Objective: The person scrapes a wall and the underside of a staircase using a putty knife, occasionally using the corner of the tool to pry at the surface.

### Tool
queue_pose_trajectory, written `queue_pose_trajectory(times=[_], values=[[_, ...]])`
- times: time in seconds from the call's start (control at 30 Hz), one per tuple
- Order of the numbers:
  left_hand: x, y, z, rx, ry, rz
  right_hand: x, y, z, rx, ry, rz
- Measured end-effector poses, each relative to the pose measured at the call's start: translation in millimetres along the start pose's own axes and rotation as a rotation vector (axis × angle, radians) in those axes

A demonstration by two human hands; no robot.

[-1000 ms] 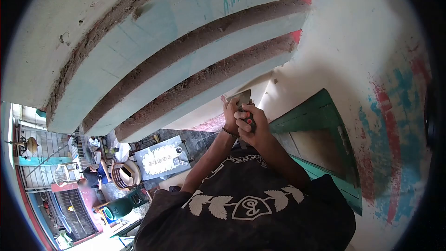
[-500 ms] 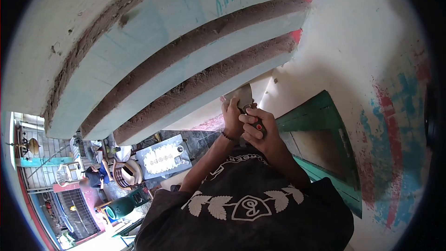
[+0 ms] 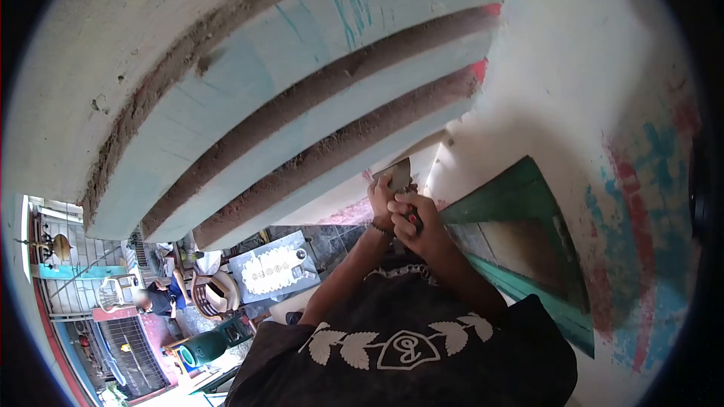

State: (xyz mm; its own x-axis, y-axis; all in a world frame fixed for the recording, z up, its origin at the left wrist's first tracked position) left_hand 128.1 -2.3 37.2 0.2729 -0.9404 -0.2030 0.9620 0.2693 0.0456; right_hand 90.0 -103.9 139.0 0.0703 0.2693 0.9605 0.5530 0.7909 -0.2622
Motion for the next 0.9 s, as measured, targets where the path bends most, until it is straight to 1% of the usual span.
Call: queue_pose_trajectory(times=[0.03, 0.1, 0.13, 0.23, 0.3, 0.33, 0.4, 0.47, 0.53, 0.57, 0.63, 0.73, 0.83, 0.87, 0.9], values=[[-2, -5, 9, 0.069, 0.27, -0.022, -3, -6, 8, 0.023, 0.033, 0.009], [-3, 7, 17, 0.058, 0.405, -0.094, 0, -3, 4, 0.056, 0.068, -0.008], [-5, 5, 34, -0.049, 0.273, -0.153, 13, -8, 3, 0.053, 0.072, -0.086], [-7, -3, 32, -0.097, 0.152, -0.141, 23, -7, 0, 0.022, 0.035, -0.17], [-6, -18, 71, 0.128, 0.555, 0.07, 19, -10, 0, 0.012, -0.047, -0.124], [-5, -17, 71, 0.107, 0.548, 0.047, 15, -13, 2, 0.006, -0.082, -0.099], [-3, -18, 65, 0.046, 0.536, -0.017, 5, -15, 7, 0.053, -0.04, -0.113], [-3, -11, 49, -0.115, 0.203, -0.118, 11, -16, 5, 0.064, 0.027, -0.138], [-2, -4, 47, -0.204, 0.12, -0.206, 15, -13, 2, 0.051, 0.061, -0.192], [-5, -3, 54, -0.136, 0.232, -0.15, 18, -12, 0, 0.043, 0.075, -0.22], [-5, -7, 69, 0.0, 0.454, -0.037, 23, -10, 0, 0.016, 0.065, -0.206], [-6, -10, 82, 0.078, 0.529, -0.051, 26, -14, 8, 0.021, 0.054, -0.14], [-7, -12, 82, 0.053, 0.525, -0.068, 27, -13, 8, 0.025, 0.045, -0.102], [-6, -7, 78, 0.071, 0.521, -0.072, 26, -12, 7, 0.021, 0.048, -0.091], [-7, -3, 62, 0.026, 0.465, -0.1, 22, -7, 6, 0.018, 0.043, -0.087]])
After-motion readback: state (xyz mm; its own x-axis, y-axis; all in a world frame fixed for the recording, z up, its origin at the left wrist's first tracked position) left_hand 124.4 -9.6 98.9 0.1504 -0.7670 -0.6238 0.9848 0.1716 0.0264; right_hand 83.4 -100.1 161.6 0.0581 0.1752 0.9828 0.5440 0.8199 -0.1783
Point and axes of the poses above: each hand's wrist, its own y-axis towards the middle knuckle, its own x-axis out of the palm, z = x × y, the point moved 8 cm from there along y, towards the middle knuckle, and after that the axes turned 15 degrees about -z, right-handed, at the moved point
